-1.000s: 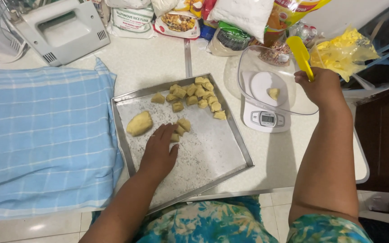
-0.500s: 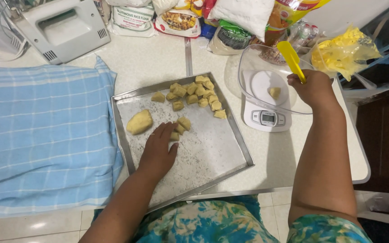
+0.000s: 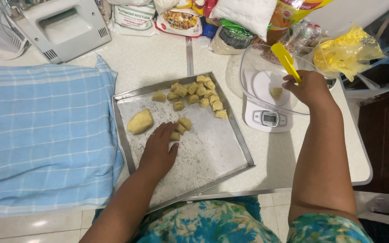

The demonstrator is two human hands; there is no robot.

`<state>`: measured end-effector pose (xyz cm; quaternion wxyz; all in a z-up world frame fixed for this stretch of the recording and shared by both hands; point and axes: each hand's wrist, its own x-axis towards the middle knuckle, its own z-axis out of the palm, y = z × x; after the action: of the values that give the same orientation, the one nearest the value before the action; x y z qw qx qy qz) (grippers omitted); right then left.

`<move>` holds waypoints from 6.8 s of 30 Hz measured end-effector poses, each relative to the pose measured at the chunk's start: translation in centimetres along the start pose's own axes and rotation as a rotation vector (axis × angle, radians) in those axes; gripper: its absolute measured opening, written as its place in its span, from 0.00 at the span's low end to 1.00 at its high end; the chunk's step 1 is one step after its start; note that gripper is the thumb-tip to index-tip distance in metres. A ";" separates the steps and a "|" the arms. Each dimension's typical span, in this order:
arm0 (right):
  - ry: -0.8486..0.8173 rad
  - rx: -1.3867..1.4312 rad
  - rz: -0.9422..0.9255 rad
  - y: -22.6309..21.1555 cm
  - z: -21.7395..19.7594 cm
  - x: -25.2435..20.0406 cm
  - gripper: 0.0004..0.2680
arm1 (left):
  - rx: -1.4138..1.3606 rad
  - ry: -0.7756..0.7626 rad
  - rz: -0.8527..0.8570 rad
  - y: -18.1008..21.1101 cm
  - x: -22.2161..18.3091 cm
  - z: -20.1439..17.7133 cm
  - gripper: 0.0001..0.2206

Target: Cutting small pieces of dough from a larger mass and weighing them on a digital scale to ensure consistent portion sizes.

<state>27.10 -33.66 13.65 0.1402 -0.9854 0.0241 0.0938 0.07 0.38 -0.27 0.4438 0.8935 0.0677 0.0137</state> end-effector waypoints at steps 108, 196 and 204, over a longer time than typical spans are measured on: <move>-0.578 -0.176 -0.168 -15.9 6.2 -24.8 0.29 | 0.368 -0.087 0.234 5.0 2.2 3.5 0.06; 0.117 -0.036 0.003 1.2 -2.4 -0.8 0.14 | 0.029 0.086 0.081 1.1 1.0 1.6 0.18; -0.122 -0.086 0.075 -1.6 -1.2 -1.7 0.13 | 0.044 0.086 0.091 0.7 1.1 1.9 0.19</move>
<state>25.72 -32.44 15.58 0.0952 -0.9813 0.0481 0.1599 1.42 -1.37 -0.87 0.4197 0.9037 0.0464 0.0707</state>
